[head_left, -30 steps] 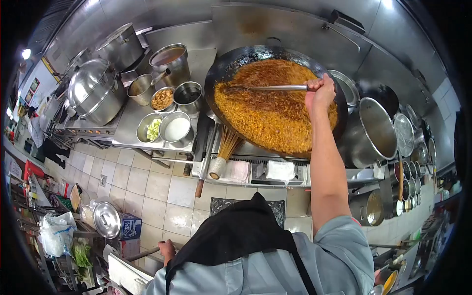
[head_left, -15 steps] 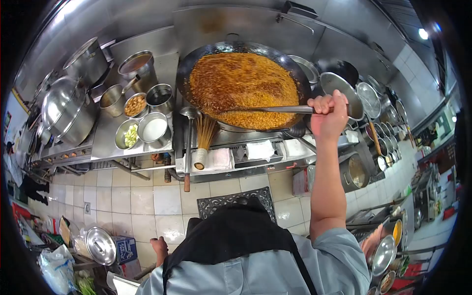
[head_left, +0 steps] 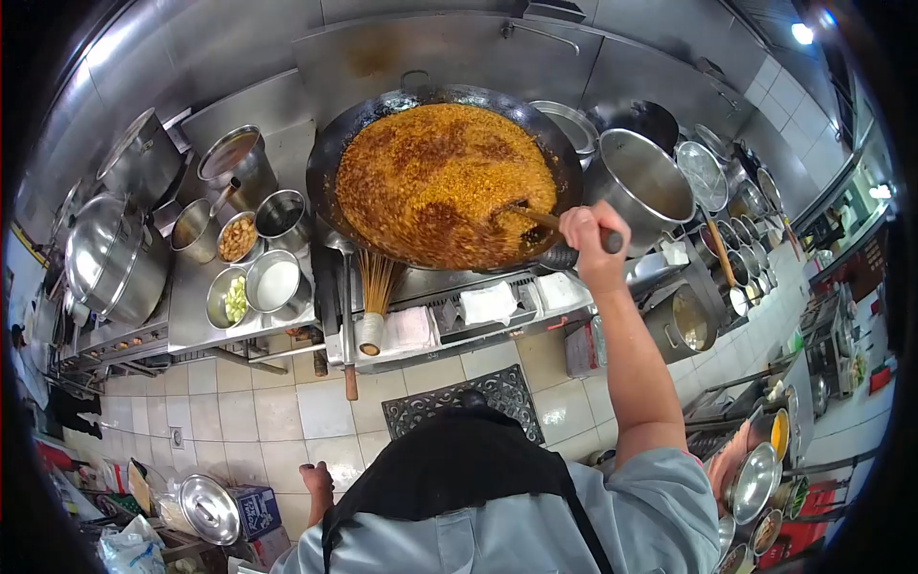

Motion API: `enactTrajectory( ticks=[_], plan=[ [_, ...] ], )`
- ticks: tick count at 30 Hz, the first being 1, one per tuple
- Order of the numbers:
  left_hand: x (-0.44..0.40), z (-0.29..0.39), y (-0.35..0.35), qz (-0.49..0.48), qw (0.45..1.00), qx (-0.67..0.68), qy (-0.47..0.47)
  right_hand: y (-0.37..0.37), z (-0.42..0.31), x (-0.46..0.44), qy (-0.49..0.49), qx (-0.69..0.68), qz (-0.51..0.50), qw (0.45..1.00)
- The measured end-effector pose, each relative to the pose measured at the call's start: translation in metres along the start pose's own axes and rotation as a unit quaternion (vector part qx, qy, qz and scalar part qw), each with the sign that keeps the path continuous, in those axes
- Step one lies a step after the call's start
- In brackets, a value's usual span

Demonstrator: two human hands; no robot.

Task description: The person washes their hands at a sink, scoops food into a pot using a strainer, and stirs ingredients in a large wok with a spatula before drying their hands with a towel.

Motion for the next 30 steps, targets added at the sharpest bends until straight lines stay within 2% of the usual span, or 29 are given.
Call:
enactTrajectory(
  ticks=[4, 8, 9, 12, 17, 20, 22, 24, 27, 30],
  plan=[
    [0.012, 0.009, 0.001, 0.026, 0.999, -0.007, -0.019, -0.018, 0.075, -0.017, -0.023, 0.038, -0.005, 0.999],
    [0.035, 0.002, -0.002, 0.052, 0.997, 0.005, -0.052, -0.024, 0.137, -0.052, -0.027, 0.010, -0.008, 1.000],
    [0.044, 0.003, -0.004, 0.058, 0.996, 0.007, -0.066, -0.023, 0.147, -0.063, -0.054, 0.056, 0.007, 0.997],
    [0.060, -0.013, -0.007, 0.074, 0.993, 0.011, -0.092, -0.020, 0.181, -0.094, -0.037, -0.020, 0.004, 0.999],
    [0.086, -0.040, -0.014, 0.056, 0.992, 0.023, -0.114, -0.006, 0.216, -0.142, -0.076, -0.108, 0.045, 0.990],
    [0.098, -0.048, -0.013, 0.083, 0.991, 0.031, -0.105, -0.007, 0.237, -0.172, -0.043, -0.151, 0.144, 0.977],
    [0.125, -0.047, -0.014, 0.171, 0.980, 0.004, -0.100, -0.006, 0.255, -0.187, -0.012, -0.193, 0.201, 0.960],
    [0.121, -0.061, -0.014, 0.195, 0.977, -0.035, -0.080, -0.002, 0.265, -0.196, 0.011, -0.221, 0.242, 0.945],
    [0.104, -0.102, -0.005, 0.181, 0.981, -0.002, -0.073, 0.018, 0.264, -0.196, 0.040, -0.249, 0.270, 0.929],
    [0.101, -0.116, -0.009, 0.173, 0.980, -0.048, -0.085, 0.037, 0.255, -0.183, 0.076, -0.280, 0.277, 0.916]
  ],
)
Point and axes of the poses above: each hand's wrist, its own x-axis away from the middle knuckle, its own y-axis out of the palm, z = x × y, the point moved 7 cm from there along -x, towards the middle knuckle, and after that the axes turned 6 degrees about -x, right-handed, at the moved point
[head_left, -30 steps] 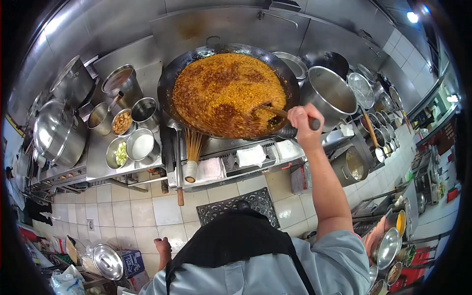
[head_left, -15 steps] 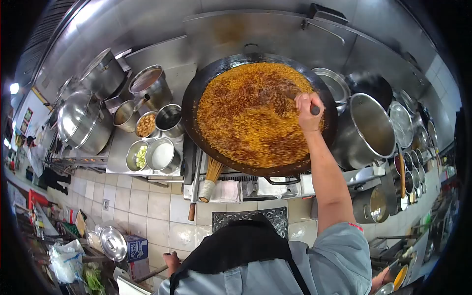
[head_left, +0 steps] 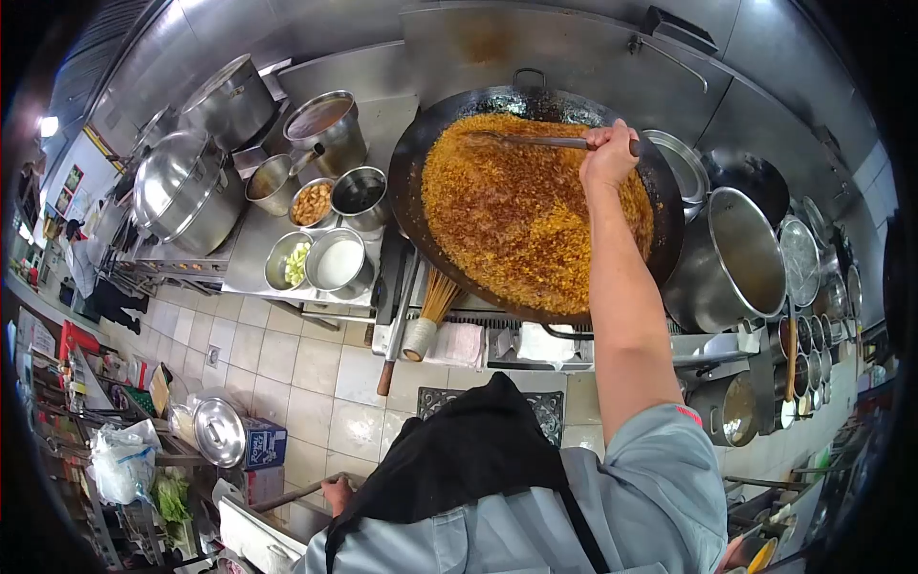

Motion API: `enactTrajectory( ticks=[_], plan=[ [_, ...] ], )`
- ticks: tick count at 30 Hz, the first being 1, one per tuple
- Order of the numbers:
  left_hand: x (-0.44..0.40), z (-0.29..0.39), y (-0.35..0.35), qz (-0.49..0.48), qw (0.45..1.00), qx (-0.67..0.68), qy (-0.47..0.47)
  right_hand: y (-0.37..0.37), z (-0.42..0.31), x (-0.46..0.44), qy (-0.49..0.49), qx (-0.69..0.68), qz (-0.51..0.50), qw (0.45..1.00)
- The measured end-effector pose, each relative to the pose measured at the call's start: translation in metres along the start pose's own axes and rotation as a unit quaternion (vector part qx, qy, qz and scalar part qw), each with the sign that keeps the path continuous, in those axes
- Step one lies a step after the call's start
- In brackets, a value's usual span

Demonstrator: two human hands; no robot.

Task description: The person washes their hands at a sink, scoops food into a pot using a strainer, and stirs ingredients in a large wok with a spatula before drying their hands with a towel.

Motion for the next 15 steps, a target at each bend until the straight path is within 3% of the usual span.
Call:
enactTrajectory(
  ticks=[6, 9, 12, 15],
  plan=[
    [-0.033, -0.025, 0.012, -0.026, 1.000, -0.011, 0.000, 0.014, -0.024, 0.058, 0.077, -0.026, -0.023, 0.996],
    [-0.043, -0.032, 0.022, -0.082, 0.991, 0.098, -0.035, 0.014, -0.050, 0.091, 0.091, -0.018, -0.032, 0.995],
    [-0.044, -0.014, 0.007, -0.096, 0.993, 0.070, 0.000, 0.013, -0.088, 0.129, 0.096, -0.004, -0.057, 0.994],
    [-0.041, 0.016, -0.007, -0.125, 0.991, 0.041, -0.024, 0.007, -0.129, 0.160, 0.098, 0.029, -0.117, 0.988]
  ],
)
Point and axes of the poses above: each hand's wrist, its own x-axis away from the middle knuckle, its own y-axis out of the palm, z = x × y, the point moved 7 cm from there along -x, towards the middle knuckle, and after that the axes turned 6 degrees about -x, right-handed, at the moved point
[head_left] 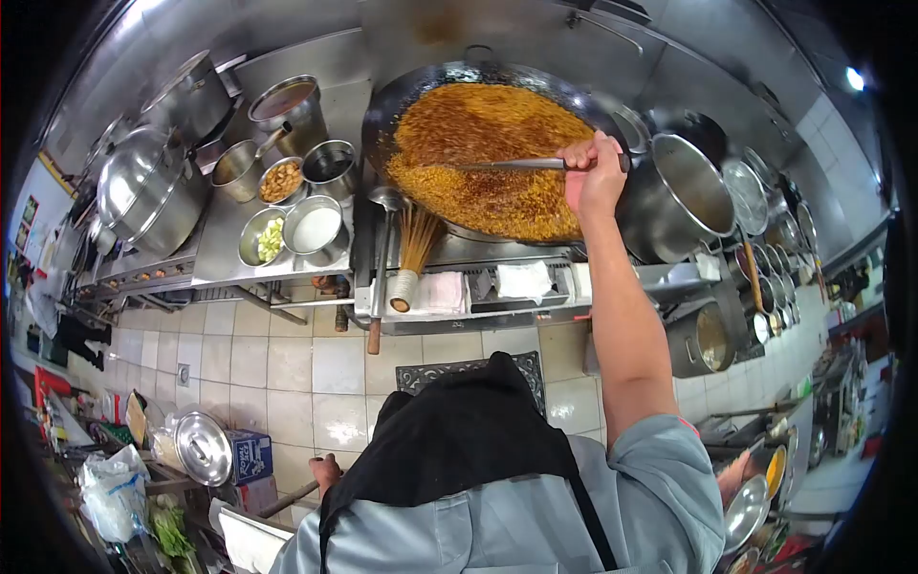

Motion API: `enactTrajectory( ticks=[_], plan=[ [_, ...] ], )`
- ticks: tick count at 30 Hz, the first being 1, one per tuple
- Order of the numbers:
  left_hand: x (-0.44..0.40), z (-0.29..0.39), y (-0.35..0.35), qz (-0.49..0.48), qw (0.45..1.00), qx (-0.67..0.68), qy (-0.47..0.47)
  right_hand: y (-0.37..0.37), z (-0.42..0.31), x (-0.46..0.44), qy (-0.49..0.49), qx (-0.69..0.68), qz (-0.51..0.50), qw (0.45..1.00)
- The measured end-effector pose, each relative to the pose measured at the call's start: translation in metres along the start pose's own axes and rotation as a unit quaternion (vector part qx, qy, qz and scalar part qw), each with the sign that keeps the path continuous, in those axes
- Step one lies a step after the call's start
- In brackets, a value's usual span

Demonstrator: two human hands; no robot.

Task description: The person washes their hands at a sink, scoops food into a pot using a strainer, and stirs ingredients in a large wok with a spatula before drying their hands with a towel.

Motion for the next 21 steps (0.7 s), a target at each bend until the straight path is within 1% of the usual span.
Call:
enactTrajectory(
  ticks=[3, 5, 7, 8, 9, 10, 11, 13, 14, 17, 18, 19, 21],
  plan=[
    [-0.014, 0.006, 0.002, -0.011, 1.000, 0.006, 0.026, -0.006, -0.044, 0.041, -0.030, 0.009, -0.014, 0.999],
    [-0.020, 0.012, 0.006, -0.021, 0.999, 0.006, 0.036, -0.035, -0.074, 0.062, -0.048, 0.022, -0.038, 0.998],
    [-0.027, 0.017, 0.007, -0.030, 0.998, 0.001, 0.051, -0.069, -0.102, 0.089, -0.052, -0.003, 0.034, 0.998],
    [-0.031, 0.022, 0.007, -0.040, 0.997, -0.012, 0.066, -0.093, -0.112, 0.101, -0.035, 0.015, 0.050, 0.998],
    [-0.071, 0.002, 0.023, -0.021, 0.993, -0.035, 0.111, -0.114, -0.122, 0.113, -0.018, 0.031, 0.066, 0.997],
    [-0.080, 0.005, 0.027, 0.002, 0.986, -0.060, 0.156, -0.124, -0.130, 0.129, 0.015, 0.065, 0.098, 0.993],
    [-0.072, 0.017, 0.025, 0.027, 0.976, -0.085, 0.198, -0.133, -0.138, 0.142, 0.049, 0.101, 0.092, 0.989],
    [-0.077, 0.029, 0.019, 0.043, 0.969, -0.127, 0.206, -0.152, -0.147, 0.166, 0.116, 0.171, 0.081, 0.975],
    [-0.087, 0.030, 0.018, 0.051, 0.965, -0.147, 0.210, -0.146, -0.150, 0.177, 0.123, 0.140, 0.040, 0.982],
    [-0.079, 0.051, 0.020, -0.003, 0.986, -0.086, 0.144, -0.143, -0.166, 0.204, 0.149, 0.114, -0.030, 0.982],
    [-0.071, 0.059, 0.020, -0.024, 0.990, -0.065, 0.123, -0.143, -0.172, 0.214, 0.172, 0.093, -0.011, 0.981],
    [-0.050, 0.074, 0.013, -0.036, 0.992, -0.049, 0.106, -0.138, -0.176, 0.222, 0.191, 0.113, -0.023, 0.975],
    [-0.030, 0.096, 0.013, -0.063, 0.991, -0.040, 0.111, -0.130, -0.181, 0.240, 0.232, 0.152, -0.046, 0.960]
  ],
)
Point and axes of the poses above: each hand's wrist, its own x-axis away from the middle knuckle, its own y-axis out of the palm, z = x × y, the point moved 7 cm from there along -x, towards the middle knuckle, and after that the axes turned 6 degrees about -x, right-handed, at the moved point
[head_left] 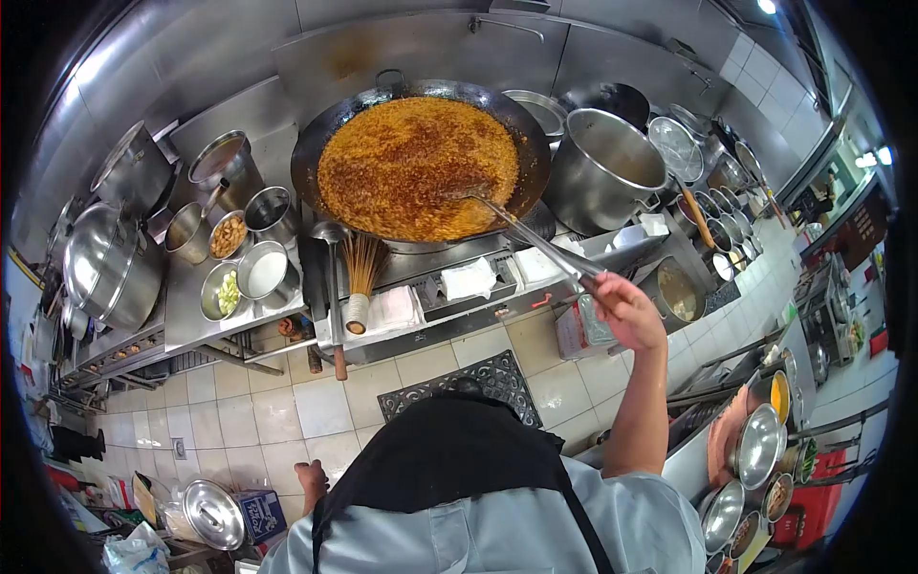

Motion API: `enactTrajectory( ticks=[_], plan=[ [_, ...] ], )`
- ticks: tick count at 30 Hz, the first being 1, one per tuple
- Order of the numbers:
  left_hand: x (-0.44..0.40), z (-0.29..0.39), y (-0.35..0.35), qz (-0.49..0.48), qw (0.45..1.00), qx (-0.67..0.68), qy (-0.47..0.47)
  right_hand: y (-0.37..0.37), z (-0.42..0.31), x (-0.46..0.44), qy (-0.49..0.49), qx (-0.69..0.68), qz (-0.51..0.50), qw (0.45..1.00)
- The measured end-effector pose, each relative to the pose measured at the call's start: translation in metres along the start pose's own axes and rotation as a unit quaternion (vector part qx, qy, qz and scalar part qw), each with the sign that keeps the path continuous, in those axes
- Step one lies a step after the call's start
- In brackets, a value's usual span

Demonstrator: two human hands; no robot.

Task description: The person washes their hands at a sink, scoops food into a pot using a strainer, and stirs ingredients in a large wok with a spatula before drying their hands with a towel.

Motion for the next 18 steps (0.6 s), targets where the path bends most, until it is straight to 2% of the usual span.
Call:
enactTrajectory(
  ticks=[5, 8, 9, 11, 12, 13, 16, 18],
  plan=[
    [0.011, 0.026, 0.009, -0.014, 1.000, -0.004, -0.003, -0.032, 0.029, 0.025, 0.139, 0.270, 0.063, 0.951],
    [0.014, 0.028, 0.015, 0.000, 1.000, -0.012, 0.003, -0.032, 0.042, 0.025, 0.147, 0.240, 0.087, 0.956],
    [0.014, 0.029, 0.016, 0.010, 1.000, -0.016, 0.009, -0.023, 0.039, 0.022, 0.111, 0.297, 0.110, 0.942],
    [-0.004, 0.010, 0.025, 0.046, 0.998, -0.028, 0.036, -0.025, 0.051, 0.017, 0.110, 0.409, 0.141, 0.895],
    [-0.003, 0.007, 0.025, 0.038, 0.998, -0.026, 0.035, -0.024, 0.056, 0.014, 0.109, 0.462, 0.156, 0.866],
    [-0.001, 0.005, 0.026, 0.031, 0.999, -0.023, 0.034, -0.005, 0.048, 0.007, 0.067, 0.537, 0.147, 0.828],
    [-0.004, -0.007, 0.028, 0.046, 0.997, -0.054, 0.015, 0.006, 0.061, 0.001, 0.115, 0.385, 0.205, 0.892],
    [-0.003, -0.013, 0.028, 0.060, 0.997, -0.055, 0.011, 0.008, 0.070, -0.002, 0.107, 0.301, 0.209, 0.924]
  ],
)
Point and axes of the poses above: each hand's wrist, its own x-axis away from the middle knuckle, its own y-axis out of the palm, z = x × y, the point moved 7 cm from there along -x, towards the middle knuckle, and after that the axes turned 6 degrees about -x, right-handed, at the moved point
